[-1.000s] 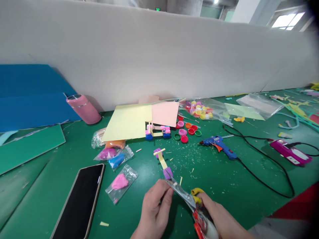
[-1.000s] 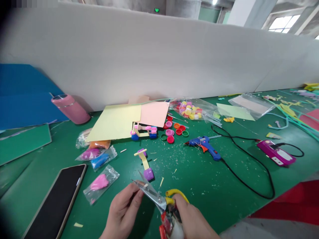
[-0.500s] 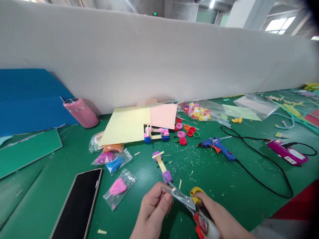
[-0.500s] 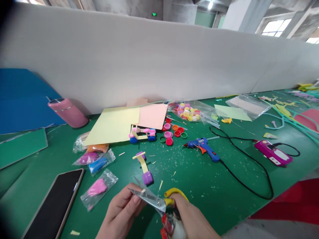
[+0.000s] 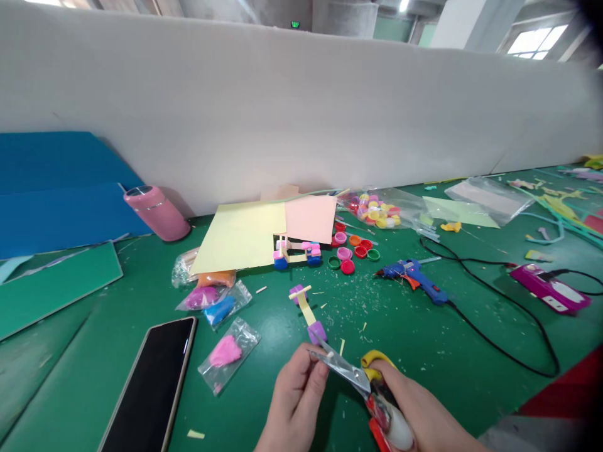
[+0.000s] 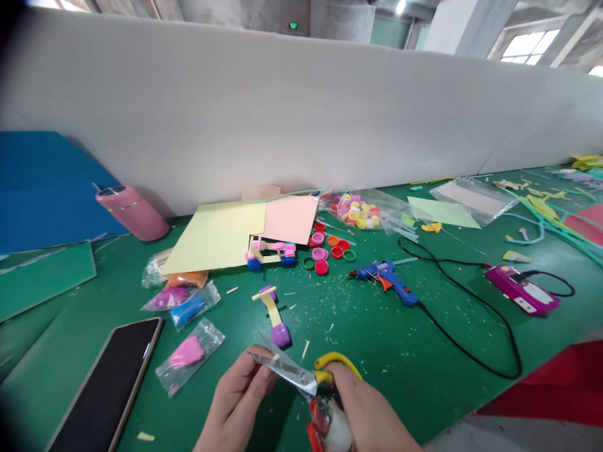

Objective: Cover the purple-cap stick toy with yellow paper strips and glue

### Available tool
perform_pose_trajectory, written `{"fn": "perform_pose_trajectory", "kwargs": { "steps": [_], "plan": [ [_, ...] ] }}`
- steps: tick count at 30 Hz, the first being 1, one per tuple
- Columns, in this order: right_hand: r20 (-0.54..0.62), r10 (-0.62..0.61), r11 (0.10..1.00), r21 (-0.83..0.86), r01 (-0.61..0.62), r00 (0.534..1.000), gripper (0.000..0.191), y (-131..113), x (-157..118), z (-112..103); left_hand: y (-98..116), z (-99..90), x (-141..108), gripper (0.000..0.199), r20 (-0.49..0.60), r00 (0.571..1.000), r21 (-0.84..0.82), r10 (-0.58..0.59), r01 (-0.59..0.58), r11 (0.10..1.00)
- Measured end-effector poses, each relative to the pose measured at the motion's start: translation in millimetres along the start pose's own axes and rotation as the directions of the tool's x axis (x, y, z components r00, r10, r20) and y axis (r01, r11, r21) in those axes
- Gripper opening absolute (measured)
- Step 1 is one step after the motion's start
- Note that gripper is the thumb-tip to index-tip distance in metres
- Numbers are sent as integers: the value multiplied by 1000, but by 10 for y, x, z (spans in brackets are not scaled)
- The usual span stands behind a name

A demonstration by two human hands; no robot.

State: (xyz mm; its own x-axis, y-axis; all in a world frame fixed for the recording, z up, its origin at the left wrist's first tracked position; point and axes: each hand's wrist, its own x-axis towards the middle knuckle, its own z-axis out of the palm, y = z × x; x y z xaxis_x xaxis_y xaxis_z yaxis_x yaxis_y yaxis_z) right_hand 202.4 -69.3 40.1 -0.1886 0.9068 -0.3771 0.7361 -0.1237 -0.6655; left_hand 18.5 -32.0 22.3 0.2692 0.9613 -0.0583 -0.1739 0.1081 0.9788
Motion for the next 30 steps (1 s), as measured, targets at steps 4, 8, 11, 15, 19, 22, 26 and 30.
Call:
{"fn": "perform_pose_trajectory", "kwargs": {
  "steps": [4,8,11,15,19,22,26,30],
  "plan": [
    [-52,-13,999,42,15,999,52,-20,-55,-15,-40,-10,29,22,131,989,-314,-69,108,943],
    [11,2,1000,18,-2,1000,45,-90,-72,-73,-27,-5,67,19,294,954,-527,-66,219,821],
    [54,40,997,-61,-37,998,42,-108,-41,-91,-18,0,63,19,243,966,-482,-84,195,854],
    [50,19,995,-100,-14,999,46,-55,18,-62,-46,-4,43,22,11,997,-219,-70,71,973],
    [12,-67,997,-33,68,998,43,-59,38,-69,-76,-16,53,21,61,997,-298,-44,61,953],
    [-40,-90,996,-29,89,995,43,-109,22,-102,-70,-17,74,19,199,979,-481,-35,129,867],
    [21,-56,996,-64,57,998,38,-127,2,-110,-50,-18,84,16,301,953,-556,-25,196,808],
    [49,-22,994,-108,27,999,32,-94,16,-82,-73,-18,70,17,234,971,-488,-46,158,858]
  ]
}}
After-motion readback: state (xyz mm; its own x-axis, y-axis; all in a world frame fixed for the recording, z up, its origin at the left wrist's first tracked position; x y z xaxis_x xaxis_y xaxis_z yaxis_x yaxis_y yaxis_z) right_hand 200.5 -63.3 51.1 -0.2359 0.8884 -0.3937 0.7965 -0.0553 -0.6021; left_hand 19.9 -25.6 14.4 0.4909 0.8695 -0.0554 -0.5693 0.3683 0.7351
